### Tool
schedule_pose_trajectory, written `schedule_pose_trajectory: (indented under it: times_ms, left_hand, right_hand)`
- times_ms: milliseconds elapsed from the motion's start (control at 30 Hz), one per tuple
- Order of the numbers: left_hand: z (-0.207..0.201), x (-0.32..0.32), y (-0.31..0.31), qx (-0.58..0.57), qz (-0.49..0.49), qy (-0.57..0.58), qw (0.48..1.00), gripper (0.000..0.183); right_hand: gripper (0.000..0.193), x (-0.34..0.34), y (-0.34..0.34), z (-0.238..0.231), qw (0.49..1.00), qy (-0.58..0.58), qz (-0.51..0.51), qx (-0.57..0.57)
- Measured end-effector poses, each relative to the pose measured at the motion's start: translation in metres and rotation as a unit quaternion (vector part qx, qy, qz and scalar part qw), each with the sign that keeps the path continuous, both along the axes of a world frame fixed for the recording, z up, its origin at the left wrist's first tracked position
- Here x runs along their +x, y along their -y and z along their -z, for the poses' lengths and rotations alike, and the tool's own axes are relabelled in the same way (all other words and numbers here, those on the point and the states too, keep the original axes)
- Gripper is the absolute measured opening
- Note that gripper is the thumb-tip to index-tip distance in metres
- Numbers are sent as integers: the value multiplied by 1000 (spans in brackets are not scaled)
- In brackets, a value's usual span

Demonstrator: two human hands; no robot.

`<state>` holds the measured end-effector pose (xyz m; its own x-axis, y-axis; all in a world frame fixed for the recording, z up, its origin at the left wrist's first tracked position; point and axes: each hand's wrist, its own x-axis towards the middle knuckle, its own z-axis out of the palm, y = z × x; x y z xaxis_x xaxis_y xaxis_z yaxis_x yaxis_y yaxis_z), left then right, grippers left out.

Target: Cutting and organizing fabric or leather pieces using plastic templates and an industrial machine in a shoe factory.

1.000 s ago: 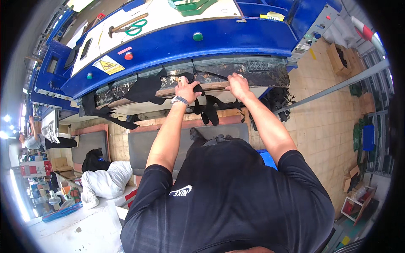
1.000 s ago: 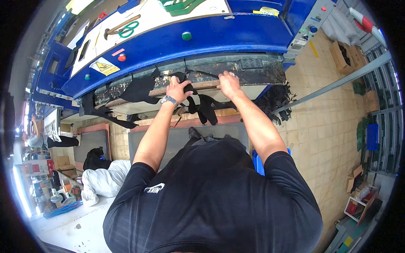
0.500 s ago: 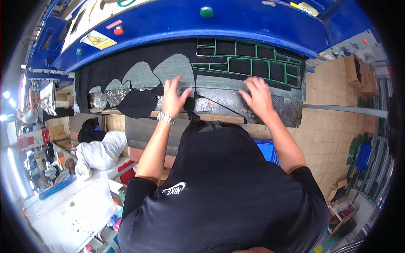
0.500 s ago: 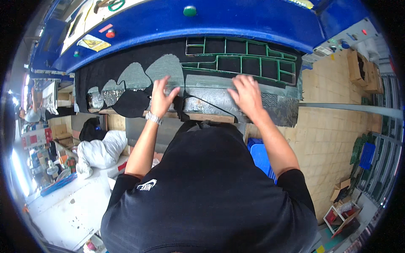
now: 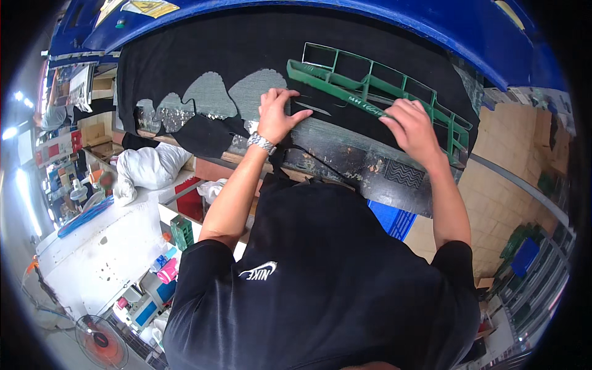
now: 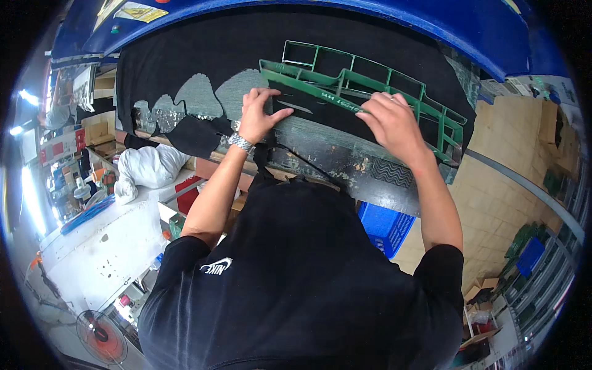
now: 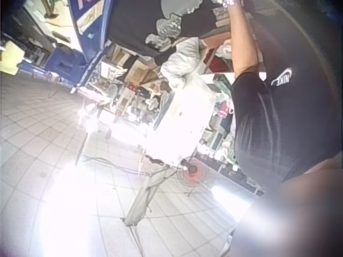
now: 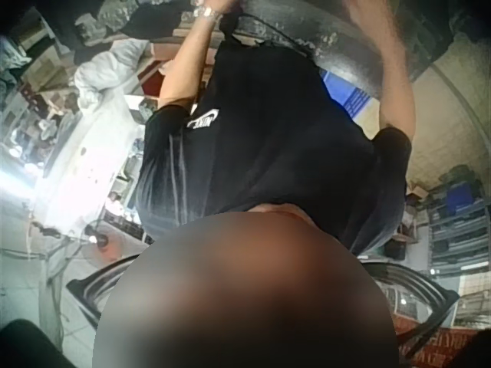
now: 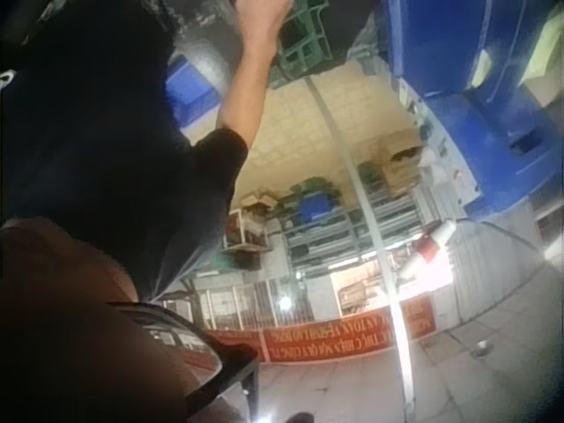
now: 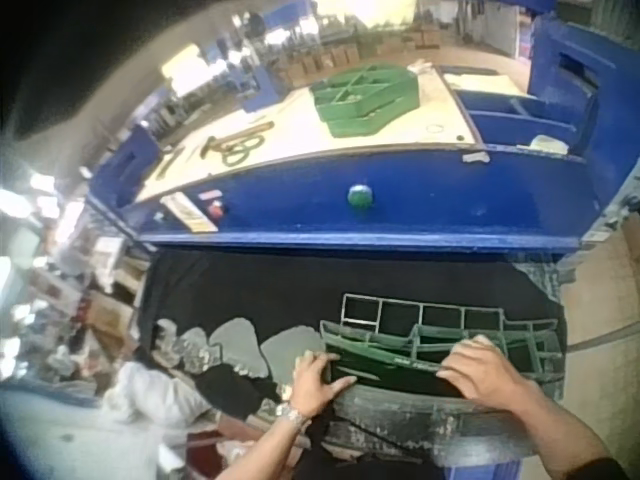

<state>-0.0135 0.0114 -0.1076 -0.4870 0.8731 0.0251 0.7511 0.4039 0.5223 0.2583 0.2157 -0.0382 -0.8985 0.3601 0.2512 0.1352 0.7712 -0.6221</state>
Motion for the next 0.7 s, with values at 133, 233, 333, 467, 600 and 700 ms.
schedule_pose_trajectory:
  times_ms: [133, 233, 333, 467, 600, 700]
  left_hand:
    - [11, 8, -9, -21, -42, -37, 998, 39]
    - [8, 8, -13, -56, -57, -16, 997, 32]
    - [2, 9, -19, -79, -57, -17, 995, 27]
    - [-39, 9, -7, -52, 27, 54, 997, 21]
    - [-100, -7, 47, 1, 152, 373, 915, 14]
    - [-135, -24, 100, 46, 101, 418, 902, 18]
  right_hand:
    - [13, 10, -3, -10, 999, -24, 23, -14]
    - [13, 17, 5, -12, 999, -36, 30, -6]
    - [13, 19, 9, -14, 998, -51, 32, 3]
    - [13, 18, 13, -14, 998, -45, 39, 18]
    - [13, 14, 18, -11, 999, -26, 26, 21]
    - [11, 9, 22, 1, 1000, -4, 8, 21]
